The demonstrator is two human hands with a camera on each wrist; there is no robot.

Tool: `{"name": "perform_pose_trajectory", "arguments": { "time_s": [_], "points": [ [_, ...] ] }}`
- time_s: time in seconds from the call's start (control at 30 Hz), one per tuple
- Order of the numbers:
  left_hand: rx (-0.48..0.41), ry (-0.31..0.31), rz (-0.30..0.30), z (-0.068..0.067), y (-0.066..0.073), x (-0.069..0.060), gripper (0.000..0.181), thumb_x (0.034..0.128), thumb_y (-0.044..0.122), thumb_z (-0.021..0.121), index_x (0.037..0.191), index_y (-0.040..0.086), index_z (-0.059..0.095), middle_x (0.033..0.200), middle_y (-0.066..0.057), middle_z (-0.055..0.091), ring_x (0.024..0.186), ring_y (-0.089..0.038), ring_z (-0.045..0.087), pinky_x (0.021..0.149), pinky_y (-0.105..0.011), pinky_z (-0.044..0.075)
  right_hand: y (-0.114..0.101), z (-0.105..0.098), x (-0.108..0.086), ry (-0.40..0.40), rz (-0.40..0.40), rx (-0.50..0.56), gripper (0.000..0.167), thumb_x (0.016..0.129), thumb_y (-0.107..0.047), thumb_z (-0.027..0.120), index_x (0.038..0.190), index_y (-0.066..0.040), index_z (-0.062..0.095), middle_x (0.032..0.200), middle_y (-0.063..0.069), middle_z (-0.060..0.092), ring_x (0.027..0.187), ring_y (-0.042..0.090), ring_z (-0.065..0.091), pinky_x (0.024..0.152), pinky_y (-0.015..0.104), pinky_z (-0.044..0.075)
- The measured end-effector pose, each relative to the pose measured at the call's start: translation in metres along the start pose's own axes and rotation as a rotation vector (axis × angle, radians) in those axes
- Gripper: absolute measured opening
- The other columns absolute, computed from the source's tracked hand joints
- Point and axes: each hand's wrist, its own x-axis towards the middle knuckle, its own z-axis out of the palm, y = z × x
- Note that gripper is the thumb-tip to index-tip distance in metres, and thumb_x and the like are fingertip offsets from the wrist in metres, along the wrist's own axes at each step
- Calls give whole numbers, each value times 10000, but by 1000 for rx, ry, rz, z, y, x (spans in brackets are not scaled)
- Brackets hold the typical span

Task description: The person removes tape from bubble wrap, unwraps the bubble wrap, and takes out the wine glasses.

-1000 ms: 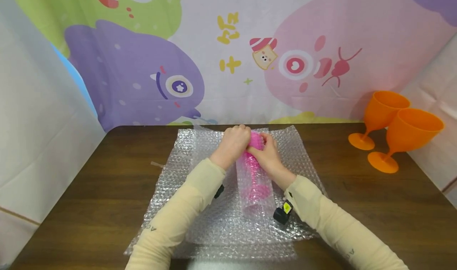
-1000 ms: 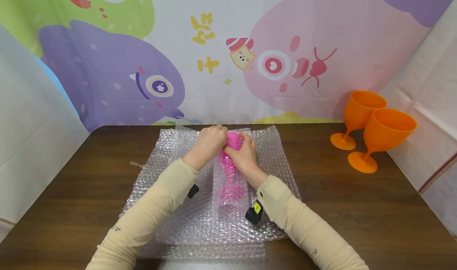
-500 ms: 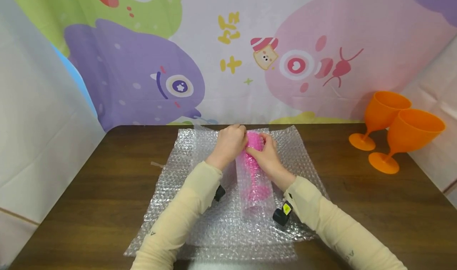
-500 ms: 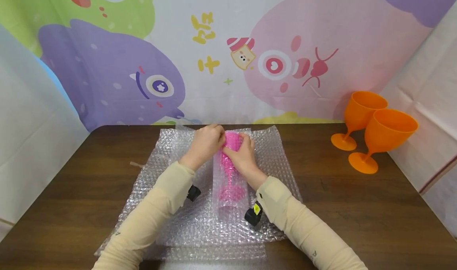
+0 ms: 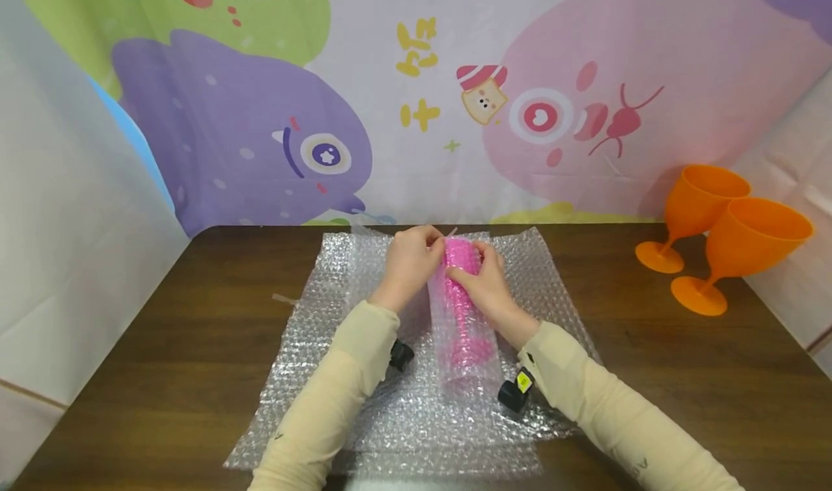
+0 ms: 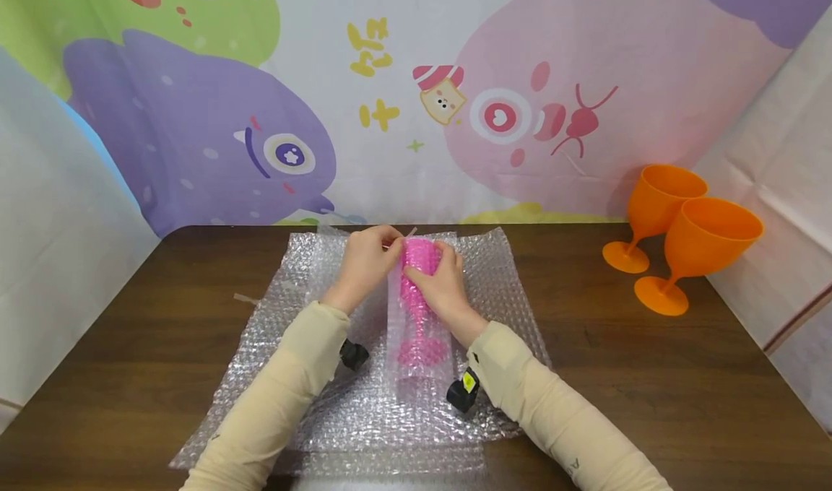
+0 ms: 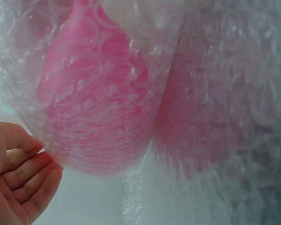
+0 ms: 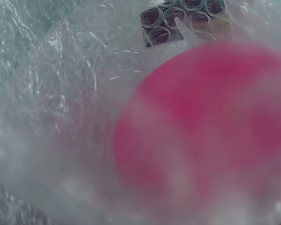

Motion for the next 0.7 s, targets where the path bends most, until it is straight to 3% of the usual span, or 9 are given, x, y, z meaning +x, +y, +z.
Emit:
{"name": "perform_pose_trajectory", "arguments": {
  "time_s": [0.27, 0.47, 0.6, 0.7],
  "points": [
    [-235, 52, -99, 2, -8, -4, 156, 860, 164, 580, 877, 68, 702, 804, -66, 694, 722, -173, 636, 675, -293, 507, 1, -1, -1, -5, 12, 12, 712, 798, -172, 639, 1377, -43, 247, 1368, 195, 255, 1230, 331, 356, 1020, 447, 340],
    [-328, 76, -144, 3, -10, -3, 189, 876, 176, 585, 976, 43, 674, 910, -87, 690, 809, -190, 645, 728, -295, 516, 1, -2, -1, 2, -5, 21, 706, 794, -162, 636, 1372, -31, 254, 1357, 204, 264, 1228, 333, 352, 1024, 444, 334],
    [-336, -33, -149, 5, -11, -5, 386, 849, 294, 630, 1148, 52, 596, 1095, -85, 635, 985, -212, 598, 838, -314, 490, 2, -1, 0, 4, -6, 21, 711, 791, -171, 640, 1375, -36, 256, 1356, 206, 267, 1230, 335, 350, 1028, 443, 329],
    [-285, -131, -137, 7, -11, -7, 517, 822, 356, 650, 1243, 84, 526, 1204, -82, 571, 1086, -226, 541, 900, -350, 455, 2, -1, 1, 2, -3, 12, 714, 794, -183, 640, 1378, -45, 254, 1363, 201, 263, 1243, 335, 340, 1042, 445, 309]
  ]
}}
